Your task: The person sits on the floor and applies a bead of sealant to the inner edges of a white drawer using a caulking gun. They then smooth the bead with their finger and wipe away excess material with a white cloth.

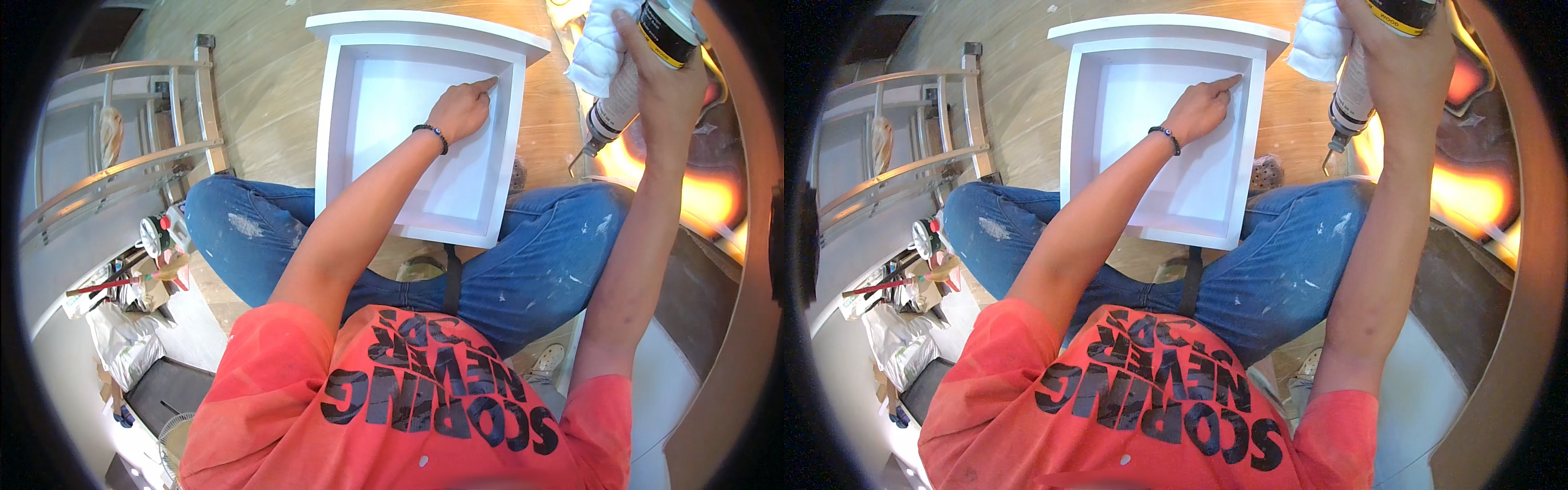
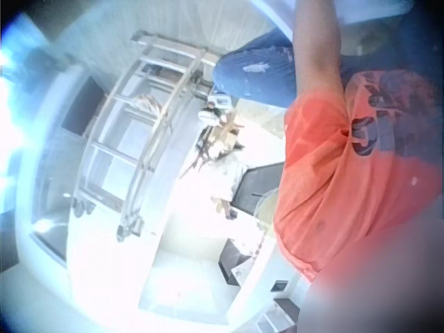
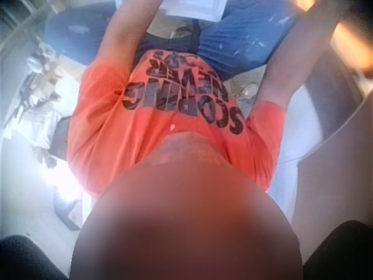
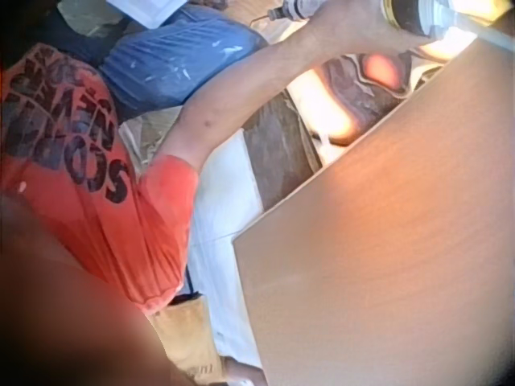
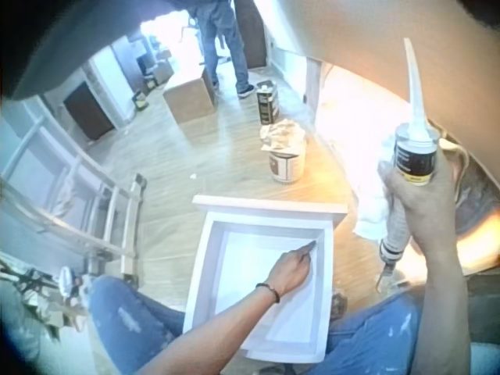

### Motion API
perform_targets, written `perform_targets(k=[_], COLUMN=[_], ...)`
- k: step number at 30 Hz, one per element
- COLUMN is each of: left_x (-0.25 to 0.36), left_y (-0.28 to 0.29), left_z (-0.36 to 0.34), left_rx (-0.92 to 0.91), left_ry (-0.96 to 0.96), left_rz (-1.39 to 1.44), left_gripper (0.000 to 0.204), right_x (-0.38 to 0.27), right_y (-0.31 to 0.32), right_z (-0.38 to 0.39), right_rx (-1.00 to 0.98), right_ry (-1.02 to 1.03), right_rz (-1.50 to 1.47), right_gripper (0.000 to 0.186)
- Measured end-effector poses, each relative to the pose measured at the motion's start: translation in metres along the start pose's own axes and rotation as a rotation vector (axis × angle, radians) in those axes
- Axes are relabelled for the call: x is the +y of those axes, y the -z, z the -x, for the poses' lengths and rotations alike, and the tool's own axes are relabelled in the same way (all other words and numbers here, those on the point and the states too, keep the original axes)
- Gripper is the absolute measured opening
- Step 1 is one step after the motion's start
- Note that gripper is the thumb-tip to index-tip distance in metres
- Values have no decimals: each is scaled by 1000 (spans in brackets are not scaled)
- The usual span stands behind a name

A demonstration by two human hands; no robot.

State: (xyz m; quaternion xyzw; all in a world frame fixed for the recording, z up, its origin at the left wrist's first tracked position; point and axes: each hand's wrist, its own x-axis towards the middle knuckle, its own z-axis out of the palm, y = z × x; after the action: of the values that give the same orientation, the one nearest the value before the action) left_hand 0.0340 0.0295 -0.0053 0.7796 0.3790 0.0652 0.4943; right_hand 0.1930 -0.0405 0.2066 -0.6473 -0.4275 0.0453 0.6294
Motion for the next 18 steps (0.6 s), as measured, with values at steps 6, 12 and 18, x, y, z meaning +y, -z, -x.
perform_targets(k=[6, 12, 18], left_x=[-3, -19, -46], left_y=[-13, -12, -26], left_z=[7, 42, -24], left_rx=[-85, -124, 114], left_ry=[24, -36, -259], left_rz=[-106, -21, -138], left_gripper=[56, 53, 45], right_x=[2, 3, -4], right_y=[4, 3, -1], right_z=[-2, -1, 3], right_rx=[-48, -78, -99], right_ry=[20, 15, 37], right_rz=[73, 6, 134], right_gripper=[36, 33, 31])
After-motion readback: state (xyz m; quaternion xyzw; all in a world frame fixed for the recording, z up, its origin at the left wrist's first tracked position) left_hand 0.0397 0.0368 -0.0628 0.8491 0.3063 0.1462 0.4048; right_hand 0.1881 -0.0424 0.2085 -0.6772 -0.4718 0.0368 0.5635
